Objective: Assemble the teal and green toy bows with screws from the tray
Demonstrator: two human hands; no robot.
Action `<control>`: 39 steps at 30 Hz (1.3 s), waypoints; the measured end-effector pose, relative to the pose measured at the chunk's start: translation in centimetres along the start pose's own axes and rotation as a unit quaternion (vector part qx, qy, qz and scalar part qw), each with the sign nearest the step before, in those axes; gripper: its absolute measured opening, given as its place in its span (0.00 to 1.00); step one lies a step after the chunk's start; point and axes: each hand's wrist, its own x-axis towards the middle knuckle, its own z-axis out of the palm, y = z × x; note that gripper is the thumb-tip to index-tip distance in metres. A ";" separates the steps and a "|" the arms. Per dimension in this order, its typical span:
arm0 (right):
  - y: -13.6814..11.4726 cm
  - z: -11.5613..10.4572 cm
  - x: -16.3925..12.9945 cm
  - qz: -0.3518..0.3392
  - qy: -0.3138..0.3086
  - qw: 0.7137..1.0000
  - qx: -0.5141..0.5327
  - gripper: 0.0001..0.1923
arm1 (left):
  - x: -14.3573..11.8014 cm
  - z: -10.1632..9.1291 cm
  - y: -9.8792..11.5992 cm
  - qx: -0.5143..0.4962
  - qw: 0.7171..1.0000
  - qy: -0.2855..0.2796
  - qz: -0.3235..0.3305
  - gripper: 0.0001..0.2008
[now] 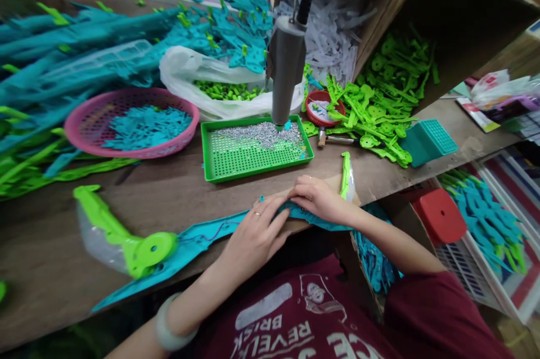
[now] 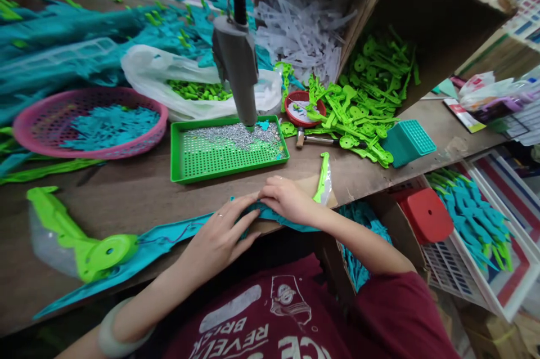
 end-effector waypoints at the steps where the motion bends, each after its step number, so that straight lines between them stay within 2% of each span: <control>1: 0.0 -0.2 -0.2 -0.001 -0.008 1.000 0.002 0.08 | -0.1 0.0 0.0 -0.005 1.000 -0.002 -0.006 0.14; 5: -0.2 -0.9 -0.9 0.005 -0.032 0.999 0.004 0.10 | 0.0 -0.1 0.0 -0.017 1.000 -0.017 -0.007 0.14; 8: -0.5 -0.9 -0.8 0.013 -0.028 0.999 0.015 0.09 | 0.3 -0.2 0.1 -0.053 0.998 0.004 -0.021 0.10; 12: -0.5 -0.5 -0.1 -0.012 -0.031 0.997 0.073 0.08 | 0.9 0.3 0.0 -0.126 0.987 0.038 -0.096 0.11; 16: -0.2 -0.1 0.0 -0.003 0.009 0.992 0.123 0.04 | 1.7 1.3 -0.3 -0.134 0.975 0.074 -0.164 0.10; 21: 0.2 0.1 -0.5 -0.003 0.032 0.995 0.093 0.04 | 2.6 1.5 0.0 -0.125 0.975 0.110 -0.144 0.04; 25: 0.0 0.1 -0.9 -0.013 0.018 0.998 0.063 0.05 | 2.5 0.7 0.6 -0.055 0.987 0.126 -0.088 0.06; 28: -0.2 0.4 -1.3 -0.025 0.013 0.999 0.047 0.07 | 2.2 0.0 0.8 -0.020 0.992 0.108 -0.065 0.07; 31: -0.4 0.9 -1.6 -0.033 0.009 0.999 0.032 0.10 | 1.9 -0.4 0.6 -0.001 0.996 0.058 -0.060 0.09; 35: -0.4 1.3 -1.8 -0.032 0.001 0.999 0.012 0.12 | 1.7 -0.5 0.3 0.021 0.999 0.003 -0.047 0.11; 39: -0.5 1.2 -1.8 -0.027 -0.007 1.000 0.001 0.12 | 1.8 -0.3 0.1 0.021 0.998 -0.020 -0.048 0.11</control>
